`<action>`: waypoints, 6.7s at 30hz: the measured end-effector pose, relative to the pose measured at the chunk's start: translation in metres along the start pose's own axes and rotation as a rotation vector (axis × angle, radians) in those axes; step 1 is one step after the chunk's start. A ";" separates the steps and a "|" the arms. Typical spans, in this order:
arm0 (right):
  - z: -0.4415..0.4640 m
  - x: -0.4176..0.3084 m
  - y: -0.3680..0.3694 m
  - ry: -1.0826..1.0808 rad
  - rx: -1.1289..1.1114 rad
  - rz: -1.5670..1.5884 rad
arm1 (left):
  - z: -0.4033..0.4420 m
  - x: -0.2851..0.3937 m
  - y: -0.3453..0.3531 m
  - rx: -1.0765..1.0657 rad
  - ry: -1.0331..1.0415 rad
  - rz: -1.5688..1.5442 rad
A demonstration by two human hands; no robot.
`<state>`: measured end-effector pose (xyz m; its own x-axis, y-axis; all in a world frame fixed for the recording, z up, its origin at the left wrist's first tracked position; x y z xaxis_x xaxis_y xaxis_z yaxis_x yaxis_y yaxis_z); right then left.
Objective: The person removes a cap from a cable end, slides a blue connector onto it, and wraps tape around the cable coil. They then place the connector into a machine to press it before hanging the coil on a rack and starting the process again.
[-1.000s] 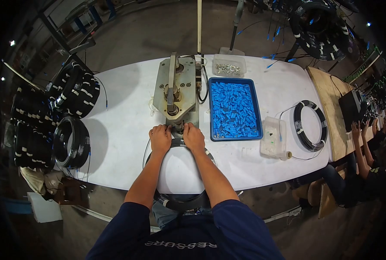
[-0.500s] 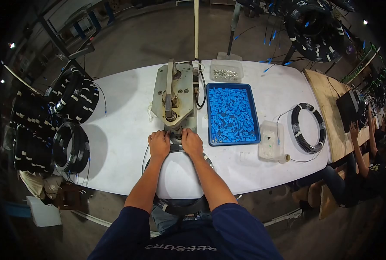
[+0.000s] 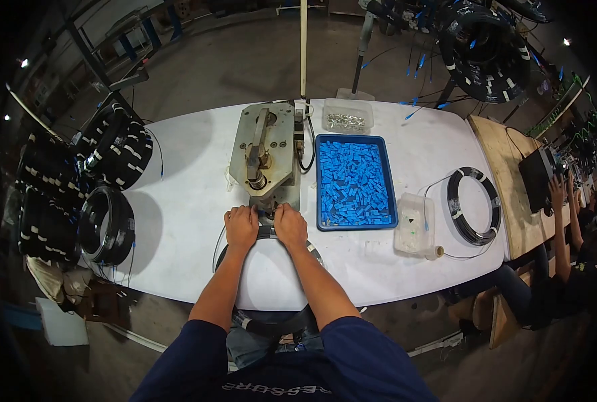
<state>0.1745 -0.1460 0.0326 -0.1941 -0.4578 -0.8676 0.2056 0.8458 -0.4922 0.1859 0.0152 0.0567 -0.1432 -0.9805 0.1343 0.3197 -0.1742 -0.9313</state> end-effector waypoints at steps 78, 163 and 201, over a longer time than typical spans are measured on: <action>-0.003 0.085 -0.157 -0.191 0.416 -0.377 | -0.031 0.176 0.059 -0.725 0.020 -1.188; -0.003 0.080 -0.141 -0.190 0.310 -0.231 | -0.026 0.158 0.070 -0.693 -0.217 -1.404; -0.112 0.016 -0.038 -0.344 -0.242 0.600 | -0.140 0.014 -0.009 -0.180 -0.367 -1.174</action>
<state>0.0560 -0.1543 0.0450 0.2059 0.0772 -0.9755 -0.0437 0.9966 0.0696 0.0493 0.0157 0.0197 0.0236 -0.2125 0.9769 0.0382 -0.9762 -0.2133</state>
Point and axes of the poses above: each hand's wrist, its own z-axis towards the middle knuckle, its own y-axis out of the palm, x = y × z, the point moved 10 cm from there along z, towards the middle knuckle, and after that the axes turned 11 degrees about z, right-handed, at the moved point
